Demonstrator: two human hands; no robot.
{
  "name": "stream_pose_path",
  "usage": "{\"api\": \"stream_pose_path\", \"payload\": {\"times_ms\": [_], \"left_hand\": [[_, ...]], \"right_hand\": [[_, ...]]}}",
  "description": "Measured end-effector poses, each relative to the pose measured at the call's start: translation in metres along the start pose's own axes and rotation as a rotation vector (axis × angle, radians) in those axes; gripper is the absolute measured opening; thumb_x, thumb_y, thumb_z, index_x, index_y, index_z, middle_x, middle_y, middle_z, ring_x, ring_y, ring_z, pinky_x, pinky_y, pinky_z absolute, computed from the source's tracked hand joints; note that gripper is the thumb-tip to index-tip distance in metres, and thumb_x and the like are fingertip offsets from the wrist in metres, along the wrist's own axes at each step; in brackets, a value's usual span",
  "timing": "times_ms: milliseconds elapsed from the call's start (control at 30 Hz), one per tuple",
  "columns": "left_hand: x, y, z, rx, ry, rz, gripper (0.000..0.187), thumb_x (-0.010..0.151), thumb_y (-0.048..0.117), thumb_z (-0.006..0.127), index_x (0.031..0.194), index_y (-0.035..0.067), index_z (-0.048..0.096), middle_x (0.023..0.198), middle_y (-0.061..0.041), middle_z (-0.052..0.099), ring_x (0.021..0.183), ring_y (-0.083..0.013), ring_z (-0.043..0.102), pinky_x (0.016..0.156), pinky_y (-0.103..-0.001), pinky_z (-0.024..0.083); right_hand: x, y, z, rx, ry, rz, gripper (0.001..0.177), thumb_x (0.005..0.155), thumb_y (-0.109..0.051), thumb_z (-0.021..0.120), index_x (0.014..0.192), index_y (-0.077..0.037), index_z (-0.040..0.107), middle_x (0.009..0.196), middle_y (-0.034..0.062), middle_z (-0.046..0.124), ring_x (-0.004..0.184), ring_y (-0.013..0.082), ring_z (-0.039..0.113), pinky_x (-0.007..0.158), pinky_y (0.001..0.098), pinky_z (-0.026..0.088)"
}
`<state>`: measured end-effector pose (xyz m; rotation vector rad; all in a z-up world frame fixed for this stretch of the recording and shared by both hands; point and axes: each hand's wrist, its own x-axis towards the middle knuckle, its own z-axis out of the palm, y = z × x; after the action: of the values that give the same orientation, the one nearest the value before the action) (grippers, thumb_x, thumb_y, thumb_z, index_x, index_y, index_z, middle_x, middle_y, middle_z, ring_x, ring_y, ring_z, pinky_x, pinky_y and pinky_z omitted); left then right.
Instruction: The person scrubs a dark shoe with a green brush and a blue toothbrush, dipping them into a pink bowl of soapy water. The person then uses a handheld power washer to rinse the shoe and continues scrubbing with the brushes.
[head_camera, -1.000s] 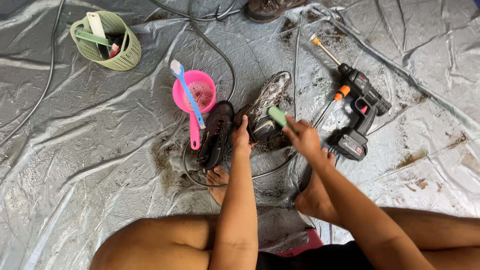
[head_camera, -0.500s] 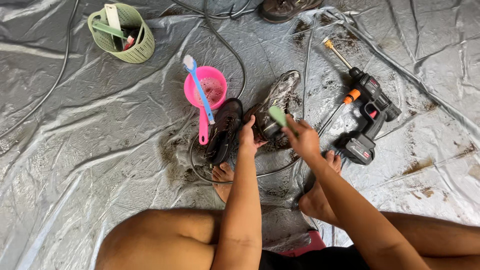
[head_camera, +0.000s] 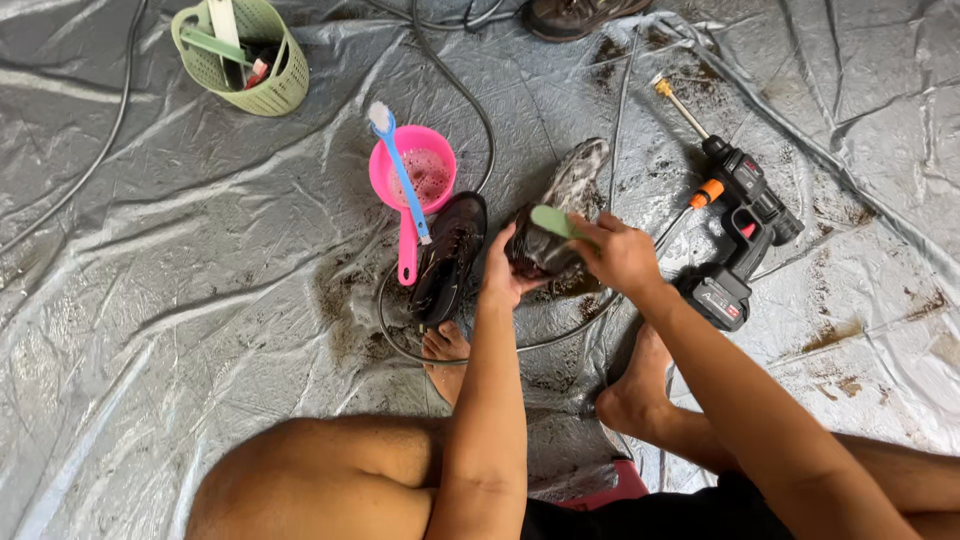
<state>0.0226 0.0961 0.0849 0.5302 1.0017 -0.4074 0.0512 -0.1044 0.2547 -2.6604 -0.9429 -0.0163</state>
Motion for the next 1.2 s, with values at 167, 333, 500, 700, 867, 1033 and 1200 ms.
{"api": "stream_pose_path", "payload": {"times_ms": [167,333,500,700,867,1033,1200], "left_hand": [[0.028,-0.002,-0.004,0.065,-0.002,0.032,0.096,0.071,0.073,0.091,0.132,0.004,0.062,0.116,-0.022,0.067,0.104,-0.0469,0.068,0.096,-0.066,0.062],[-0.005,0.009,0.013,0.082,-0.013,0.107,0.093,0.076,0.070,0.087,0.136,0.004,0.060,0.117,-0.026,0.066,0.100,-0.0457,0.068,0.091,-0.063,0.064],[0.019,0.002,0.025,0.118,-0.001,0.156,0.088,0.080,0.063,0.091,0.137,0.005,0.056,0.116,-0.028,0.068,0.098,-0.0508,0.073,0.080,-0.069,0.066],[0.004,0.008,0.028,0.211,0.051,0.206,0.095,0.073,0.063,0.095,0.140,0.005,0.060,0.114,-0.027,0.070,0.097,-0.0561,0.072,0.072,-0.070,0.066],[-0.051,0.032,0.040,0.197,0.094,0.347,0.097,0.079,0.063,0.092,0.146,0.008,0.049,0.142,-0.031,0.058,0.116,-0.0559,0.068,0.077,-0.066,0.071],[-0.126,0.050,0.060,0.183,0.007,0.340,0.113,0.089,0.064,0.082,0.169,0.003,0.029,0.167,-0.038,0.028,0.120,-0.0665,0.059,0.085,-0.073,0.065],[-0.049,0.045,0.024,0.145,0.008,0.319,0.109,0.090,0.075,0.074,0.164,0.004,0.037,0.140,-0.035,0.056,0.122,-0.0619,0.062,0.089,-0.071,0.064]], "right_hand": [[0.004,0.001,-0.003,0.158,-0.063,-0.215,0.022,0.105,-0.033,0.073,0.112,-0.017,0.086,0.084,0.0113,0.079,0.064,0.0224,0.077,0.058,0.0316,0.064],[-0.006,-0.001,-0.012,0.108,0.014,-0.126,0.022,0.099,-0.029,0.079,0.115,-0.017,0.087,0.088,0.0111,0.079,0.062,0.0256,0.076,0.058,0.0376,0.063],[-0.019,0.036,0.013,0.041,0.140,-0.043,0.024,0.102,-0.039,0.079,0.110,-0.018,0.087,0.084,0.0079,0.076,0.057,0.0245,0.072,0.053,0.0380,0.059],[-0.020,0.026,0.011,0.081,0.123,-0.151,0.027,0.098,-0.040,0.078,0.108,-0.016,0.086,0.088,0.0092,0.075,0.061,0.0312,0.075,0.055,0.0460,0.060],[-0.006,-0.013,-0.015,0.336,0.080,-0.036,0.034,0.103,-0.036,0.079,0.119,-0.006,0.086,0.092,0.0194,0.081,0.064,0.0290,0.077,0.062,0.0381,0.064],[0.003,0.013,0.029,0.467,0.142,0.089,0.036,0.108,-0.037,0.077,0.131,-0.010,0.082,0.095,0.0183,0.081,0.074,0.0267,0.078,0.065,0.0362,0.062],[0.005,-0.023,0.008,0.503,0.012,-0.108,0.039,0.105,-0.033,0.075,0.134,-0.008,0.080,0.090,0.0231,0.081,0.061,0.0248,0.072,0.057,0.0342,0.058]]}}
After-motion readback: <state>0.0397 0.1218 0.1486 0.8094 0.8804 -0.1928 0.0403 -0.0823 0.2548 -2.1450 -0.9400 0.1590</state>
